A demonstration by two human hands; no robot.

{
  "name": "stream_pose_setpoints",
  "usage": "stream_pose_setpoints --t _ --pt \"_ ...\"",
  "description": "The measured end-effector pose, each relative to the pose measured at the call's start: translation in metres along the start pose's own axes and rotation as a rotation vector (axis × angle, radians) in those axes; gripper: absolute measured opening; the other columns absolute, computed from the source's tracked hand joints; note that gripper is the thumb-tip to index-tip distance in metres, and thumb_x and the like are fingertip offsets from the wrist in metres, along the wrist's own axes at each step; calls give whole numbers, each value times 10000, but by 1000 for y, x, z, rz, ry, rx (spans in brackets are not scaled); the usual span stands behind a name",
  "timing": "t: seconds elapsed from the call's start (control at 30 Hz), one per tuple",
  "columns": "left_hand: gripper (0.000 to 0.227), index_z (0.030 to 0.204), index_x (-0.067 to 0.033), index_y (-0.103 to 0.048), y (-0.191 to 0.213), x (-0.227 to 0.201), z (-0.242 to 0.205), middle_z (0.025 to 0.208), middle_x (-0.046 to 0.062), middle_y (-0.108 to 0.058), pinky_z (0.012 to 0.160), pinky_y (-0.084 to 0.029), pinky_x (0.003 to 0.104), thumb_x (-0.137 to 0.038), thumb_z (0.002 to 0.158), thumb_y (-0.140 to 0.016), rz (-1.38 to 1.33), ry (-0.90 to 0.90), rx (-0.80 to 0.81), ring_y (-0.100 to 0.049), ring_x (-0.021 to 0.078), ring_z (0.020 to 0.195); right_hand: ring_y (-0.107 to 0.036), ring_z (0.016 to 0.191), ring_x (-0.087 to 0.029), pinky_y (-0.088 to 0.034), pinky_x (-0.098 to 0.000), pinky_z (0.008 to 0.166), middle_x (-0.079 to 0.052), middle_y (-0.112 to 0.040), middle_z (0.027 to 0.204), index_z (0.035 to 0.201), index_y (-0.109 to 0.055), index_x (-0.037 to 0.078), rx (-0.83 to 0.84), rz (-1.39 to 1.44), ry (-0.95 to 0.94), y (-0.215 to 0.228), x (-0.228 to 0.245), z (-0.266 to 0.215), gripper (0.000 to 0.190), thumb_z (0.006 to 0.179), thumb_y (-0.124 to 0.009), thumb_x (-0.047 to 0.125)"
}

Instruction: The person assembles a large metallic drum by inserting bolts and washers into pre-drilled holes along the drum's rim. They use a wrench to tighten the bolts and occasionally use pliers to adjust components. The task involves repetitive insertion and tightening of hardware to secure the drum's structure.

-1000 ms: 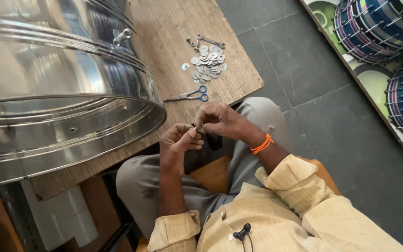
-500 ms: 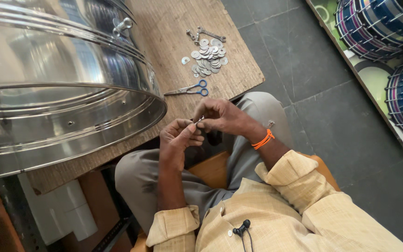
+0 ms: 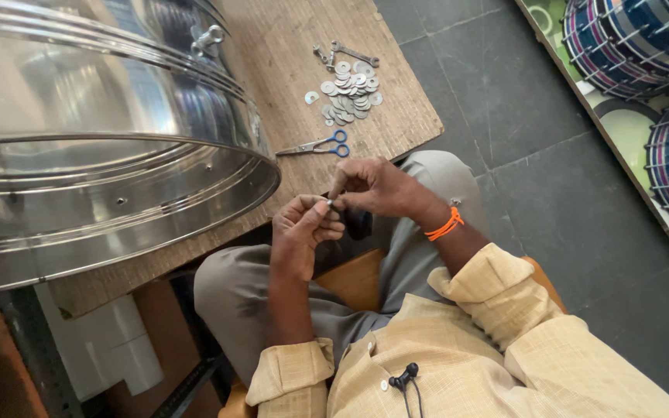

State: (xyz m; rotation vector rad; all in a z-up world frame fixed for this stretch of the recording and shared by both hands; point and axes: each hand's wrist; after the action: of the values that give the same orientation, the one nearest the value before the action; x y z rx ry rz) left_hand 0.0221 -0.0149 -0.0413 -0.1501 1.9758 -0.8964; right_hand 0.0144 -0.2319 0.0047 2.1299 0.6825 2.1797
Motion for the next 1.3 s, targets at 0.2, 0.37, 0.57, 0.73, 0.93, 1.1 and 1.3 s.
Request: stream_pose_setpoints --t 0.2,0.37,0.57,0.73,0.93,1.1,1.3 --pt "113 1001 22 -667 1 -5 -2 910 135 -760 623 -606 280 -86 969 -675 216 -87 -56 -722 173 695 -652 605 -83 -543 -239 545 -1 -699 756 1001 -712 71 85 146 -318 -6 15 5 92 911 -711 92" --pt "108 973 20 -663 15 2 2 821 149 -724 574 -607 303 -70 961 -606 -32 -30 -104 -722 200 634 -677 688 -73 -575 -228 607 -41 -706 808 1005 -704 23 -80 194 -89 -5 4 3 86 936 -735 65" --pt "114 1004 -7 -663 36 14 8 797 97 -690 437 -467 236 -89 998 -584 36 -124 -159 -610 125 553 -640 573 -93 -513 -238 492 -55 -692 759 1222 -637 80 -323 39 -114 67 -12 51 221 1027 -539 117" --pt "179 1002 -12 -675 22 15 11 821 102 -702 490 -527 261 -135 1001 -545 140 -3 -178 -672 146 625 -701 822 -251 -573 -390 712 -135 -729 946 1183 -756 96 -368 -432 -49 89 -86 121 263 976 -594 113" --pt "167 1042 0 -682 23 14 11 853 94 -700 547 -548 259 -122 1021 -570 196 -45 -131 -668 133 672 -630 1075 -394 -514 -522 892 -196 -639 1147 1139 -714 69 -269 -843 -107 73 -102 130 274 934 -712 250" --pt "172 1074 -8 -675 20 16 11 858 92 -704 541 -549 256 -137 1009 -581 212 9 -110 -672 127 671 -660 1005 -372 -525 -501 824 -179 -645 1107 975 -742 55 -285 -910 -21 72 -78 134 243 851 -759 263" --pt "175 1076 -2 -675 25 18 13 856 93 -700 531 -547 252 -141 1010 -592 234 -9 -126 -667 127 657 -682 1013 -353 -529 -491 841 -144 -674 1068 953 -756 67 -282 -975 -15 66 -86 139 158 986 -700 212"
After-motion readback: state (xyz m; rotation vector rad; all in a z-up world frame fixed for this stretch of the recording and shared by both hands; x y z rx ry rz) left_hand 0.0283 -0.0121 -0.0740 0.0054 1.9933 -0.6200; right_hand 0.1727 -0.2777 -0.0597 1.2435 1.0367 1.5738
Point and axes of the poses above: each hand's wrist, its own z-axis towards the middle knuckle, its own y-axis out of the back of the hand, x = y × z
